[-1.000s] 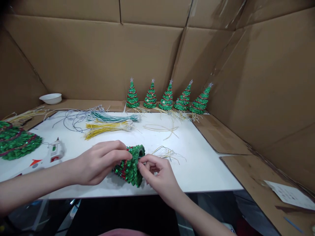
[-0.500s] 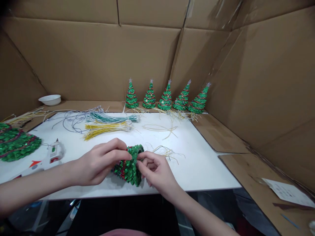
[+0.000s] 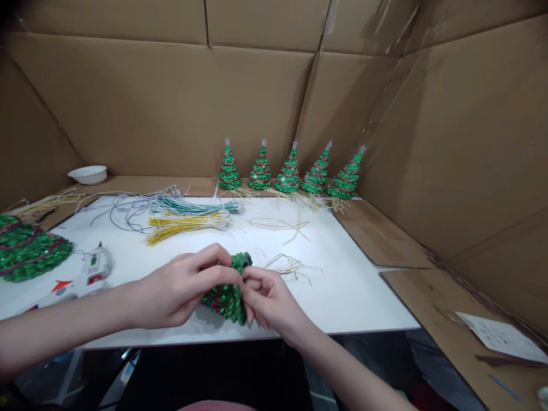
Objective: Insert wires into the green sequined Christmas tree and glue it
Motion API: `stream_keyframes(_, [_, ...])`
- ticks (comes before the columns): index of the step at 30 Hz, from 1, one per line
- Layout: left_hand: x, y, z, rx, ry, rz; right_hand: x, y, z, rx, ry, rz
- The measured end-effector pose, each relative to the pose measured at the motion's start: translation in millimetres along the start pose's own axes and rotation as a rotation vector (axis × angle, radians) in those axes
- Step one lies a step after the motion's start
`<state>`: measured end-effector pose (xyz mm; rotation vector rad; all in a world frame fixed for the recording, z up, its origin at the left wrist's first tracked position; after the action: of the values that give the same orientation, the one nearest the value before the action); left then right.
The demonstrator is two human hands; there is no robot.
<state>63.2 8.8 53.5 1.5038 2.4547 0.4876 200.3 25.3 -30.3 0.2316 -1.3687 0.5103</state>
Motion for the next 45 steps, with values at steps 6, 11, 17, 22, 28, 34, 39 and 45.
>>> stream_keyframes(6, [-4,5,-3.3,-0.044,0.134,0.112,11,2,0,-0.022,-0.082,-0.08])
stream_keyframes(11, [-4,6,-2.3,-0.009,0.192,0.12,15,4,-2,-0.032,-0.11,-0.12])
stream_keyframes(17, [-3,8,2.5,0.087,0.192,0.116,16,1,-8,-0.084,-0.211,-0.163])
stream_keyframes(22, [-1,5,0.7,0.091,0.192,0.096,17,-12,-25,-0.204,-0.424,-0.197])
stream_keyframes(28, [-3,8,-4.8,0.104,0.222,0.109,28,-34,-46,-0.249,-0.687,-0.245])
stream_keyframes(34, [-3,10,-7.4,0.107,0.254,0.128,29,-59,-81,-0.329,-0.923,-0.207])
stream_keyframes(39, [-3,8,-11.5,0.092,0.222,0.124,33,-68,-87,-0.254,-1.017,-0.132])
stream_keyframes(45, [11,-7,-25.0,-0.002,0.175,-0.022,46,-65,-78,-0.14,-1.083,-0.198])
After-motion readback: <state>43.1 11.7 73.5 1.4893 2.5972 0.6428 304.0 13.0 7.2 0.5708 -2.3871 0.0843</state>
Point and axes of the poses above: each hand's wrist, its own y-axis towards the middle knuckle, its own z-axis out of the palm, x = y × z, the point moved 5 cm from there along y, towards the middle knuckle, and after that the axes turned 10 degrees about y, right-handed, at the moved point
